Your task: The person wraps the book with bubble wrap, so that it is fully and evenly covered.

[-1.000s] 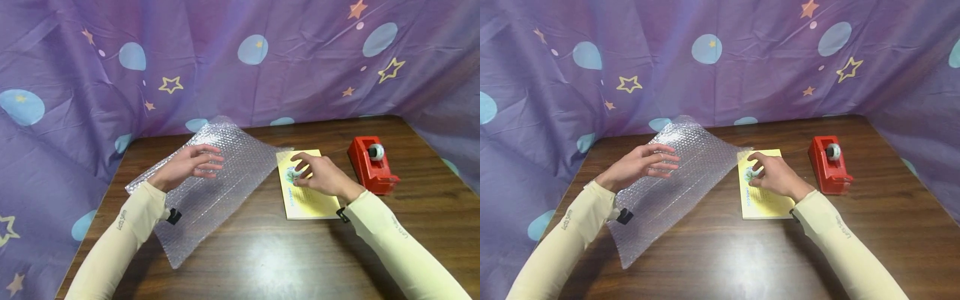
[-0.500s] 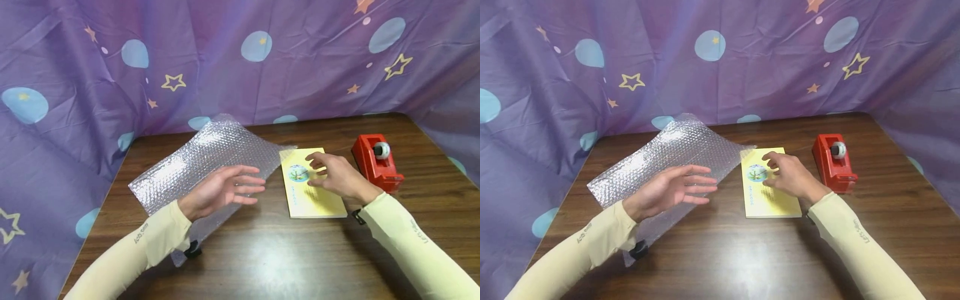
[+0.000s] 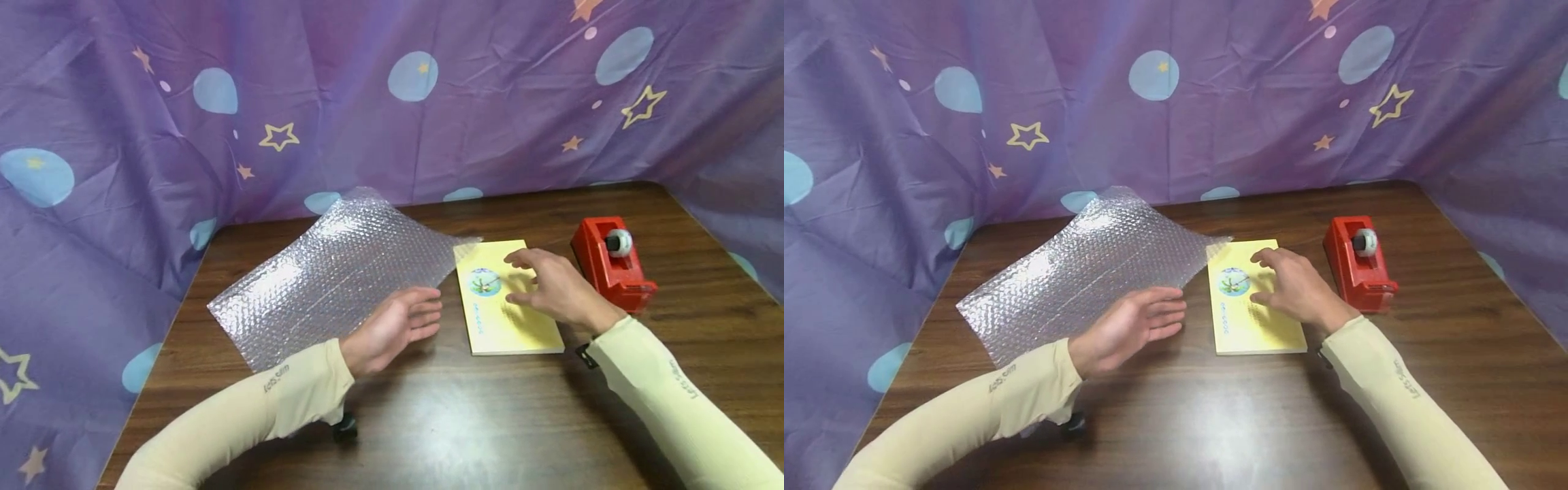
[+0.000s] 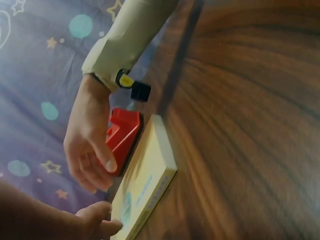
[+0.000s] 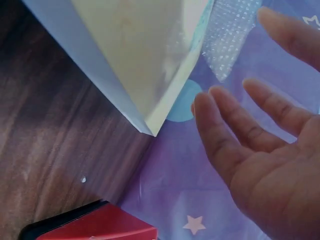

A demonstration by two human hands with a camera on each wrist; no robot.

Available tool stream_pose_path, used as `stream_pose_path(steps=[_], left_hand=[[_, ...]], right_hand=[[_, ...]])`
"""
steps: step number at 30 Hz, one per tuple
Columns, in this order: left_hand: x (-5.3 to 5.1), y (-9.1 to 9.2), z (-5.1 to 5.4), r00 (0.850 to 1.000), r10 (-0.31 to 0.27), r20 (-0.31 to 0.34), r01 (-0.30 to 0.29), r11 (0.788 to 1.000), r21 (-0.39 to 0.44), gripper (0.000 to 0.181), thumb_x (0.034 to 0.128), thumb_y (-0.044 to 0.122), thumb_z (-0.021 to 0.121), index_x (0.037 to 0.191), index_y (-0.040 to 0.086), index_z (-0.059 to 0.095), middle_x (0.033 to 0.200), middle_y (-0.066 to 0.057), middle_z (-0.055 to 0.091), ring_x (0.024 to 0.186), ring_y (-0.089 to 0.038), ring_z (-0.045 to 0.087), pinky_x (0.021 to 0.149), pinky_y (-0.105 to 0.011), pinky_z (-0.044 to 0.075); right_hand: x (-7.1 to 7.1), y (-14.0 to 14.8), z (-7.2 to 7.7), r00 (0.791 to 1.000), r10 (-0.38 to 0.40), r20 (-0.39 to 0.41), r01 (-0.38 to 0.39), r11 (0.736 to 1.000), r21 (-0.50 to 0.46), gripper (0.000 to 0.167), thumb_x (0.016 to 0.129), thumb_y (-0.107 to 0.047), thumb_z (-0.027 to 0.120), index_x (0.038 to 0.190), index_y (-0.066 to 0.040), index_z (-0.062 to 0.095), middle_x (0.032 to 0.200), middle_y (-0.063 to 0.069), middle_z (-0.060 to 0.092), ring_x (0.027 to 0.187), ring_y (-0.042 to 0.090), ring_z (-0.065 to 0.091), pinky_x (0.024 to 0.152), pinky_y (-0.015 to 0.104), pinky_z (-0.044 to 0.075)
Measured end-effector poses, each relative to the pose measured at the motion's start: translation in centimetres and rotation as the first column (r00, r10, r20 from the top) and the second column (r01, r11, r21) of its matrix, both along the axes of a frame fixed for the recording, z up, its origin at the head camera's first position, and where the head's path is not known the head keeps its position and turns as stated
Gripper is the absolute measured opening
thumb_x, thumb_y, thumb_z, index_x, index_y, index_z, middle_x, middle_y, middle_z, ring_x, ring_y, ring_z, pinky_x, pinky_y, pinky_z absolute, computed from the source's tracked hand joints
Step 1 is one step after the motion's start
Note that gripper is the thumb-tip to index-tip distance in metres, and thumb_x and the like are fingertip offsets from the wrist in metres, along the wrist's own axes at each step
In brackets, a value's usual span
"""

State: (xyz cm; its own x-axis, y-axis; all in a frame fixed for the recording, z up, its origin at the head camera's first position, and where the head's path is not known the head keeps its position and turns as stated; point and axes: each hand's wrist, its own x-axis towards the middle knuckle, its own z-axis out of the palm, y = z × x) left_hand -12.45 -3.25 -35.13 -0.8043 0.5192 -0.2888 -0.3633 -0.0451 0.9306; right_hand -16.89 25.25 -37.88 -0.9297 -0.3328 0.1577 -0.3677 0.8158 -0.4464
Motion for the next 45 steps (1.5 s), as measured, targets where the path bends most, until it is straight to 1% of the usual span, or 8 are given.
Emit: stream_pose_path(steps=[5,10,20,24,28,32,38,45], left_hand=[[0.5,1.0,-0.9,0.999,-0.006,0.044,0.006,1.0,0.001,0.051,0.106,0.016,0.029,0.149,-0.011,0.028,0.16,-0.032,0.027,0.15,-0.047,0.028,0.125,-0.052,0.027],[0.5,2.4,-1.6,0.998,-0.017,0.063,0.019,0.999,-0.044,0.052,0.1046,0.017,0.034,0.148,-0.012,0.029,0.162,-0.03,0.025,0.151,-0.047,0.025,0.126,-0.053,0.026],[-1.5,4.6,-2.1,1.0,-0.015,-0.002,0.014,0.992,-0.123,0.053,0.1042,0.019,0.037,0.147,-0.012,0.03,0.158,-0.028,0.029,0.152,-0.047,0.022,0.125,-0.052,0.028],[-2.1,4.9,-2.5,0.999,-0.04,0.002,0.04,0.988,-0.151,0.055,0.104,0.019,0.035,0.149,-0.011,0.027,0.161,-0.027,0.025,0.153,-0.045,0.021,0.126,-0.051,0.026],[-2.6,5.2,-2.6,0.998,-0.058,0.021,0.061,0.983,-0.175,0.056,0.1044,0.02,0.031,0.152,-0.009,0.025,0.161,-0.028,0.026,0.15,-0.044,0.029,0.125,-0.051,0.031],[-2.9,5.5,-2.7,0.998,-0.052,0.027,0.056,0.98,-0.191,0.057,0.1036,0.021,0.035,0.151,-0.01,0.027,0.156,-0.032,0.031,0.144,-0.045,0.038,0.122,-0.051,0.036],[-3.4,6.1,-2.5,0.999,-0.04,0.012,0.042,0.97,-0.24,0.056,0.1023,0.024,0.04,0.148,-0.008,0.033,0.148,-0.035,0.039,0.135,-0.047,0.047,0.116,-0.051,0.043],[-3.9,6.5,-2.0,0.999,-0.027,0.024,0.033,0.952,-0.304,0.066,0.0986,0.033,0.048,0.151,-0.003,0.031,0.144,-0.035,0.04,0.127,-0.045,0.051,0.103,-0.049,0.055]], right_hand=[[0.0,-0.2,-1.0,1.0,-0.012,-0.017,0.013,0.998,0.056,0.061,0.075,-0.018,0.085,0.125,0.004,0.059,0.125,0.028,0.063,0.114,0.045,0.061,0.098,0.059,0.05],[0.4,0.4,-1.4,0.998,-0.058,0.005,0.058,0.997,0.056,0.061,0.074,-0.017,0.086,0.124,0.005,0.059,0.124,0.029,0.062,0.111,0.043,0.061,0.095,0.058,0.05],[0.8,1.4,-1.9,0.995,-0.098,0.031,0.096,0.994,0.055,0.065,0.073,-0.02,0.087,0.125,0.007,0.058,0.124,0.033,0.059,0.117,0.046,0.054,0.099,0.062,0.046],[1.0,1.7,-2.0,0.992,-0.114,0.057,0.109,0.991,0.077,0.067,0.073,-0.021,0.087,0.126,0.007,0.057,0.121,0.032,0.06,0.111,0.044,0.056,0.094,0.06,0.048],[1.0,2.0,-1.9,0.988,-0.128,0.089,0.12,0.988,0.096,0.07,0.074,-0.021,0.087,0.13,0.007,0.055,0.121,0.033,0.059,0.1,0.039,0.063,0.085,0.054,0.053],[0.9,2.1,-1.6,0.982,-0.124,0.14,0.108,0.987,0.118,0.071,0.075,-0.022,0.086,0.132,0.007,0.055,0.119,0.032,0.064,0.092,0.035,0.068,0.079,0.051,0.056],[0.9,2.4,-1.5,0.974,-0.127,0.185,0.1,0.984,0.148,0.065,0.076,-0.026,0.085,0.126,0.006,0.059,0.094,0.019,0.071,0.075,0.022,0.064,0.068,0.041,0.054],[0.9,2.3,-1.7,0.968,-0.135,0.212,0.111,0.987,0.119,0.064,0.076,-0.026,0.085,0.127,0.005,0.061,0.096,0.019,0.07,0.079,0.021,0.064,0.064,0.033,0.052]])
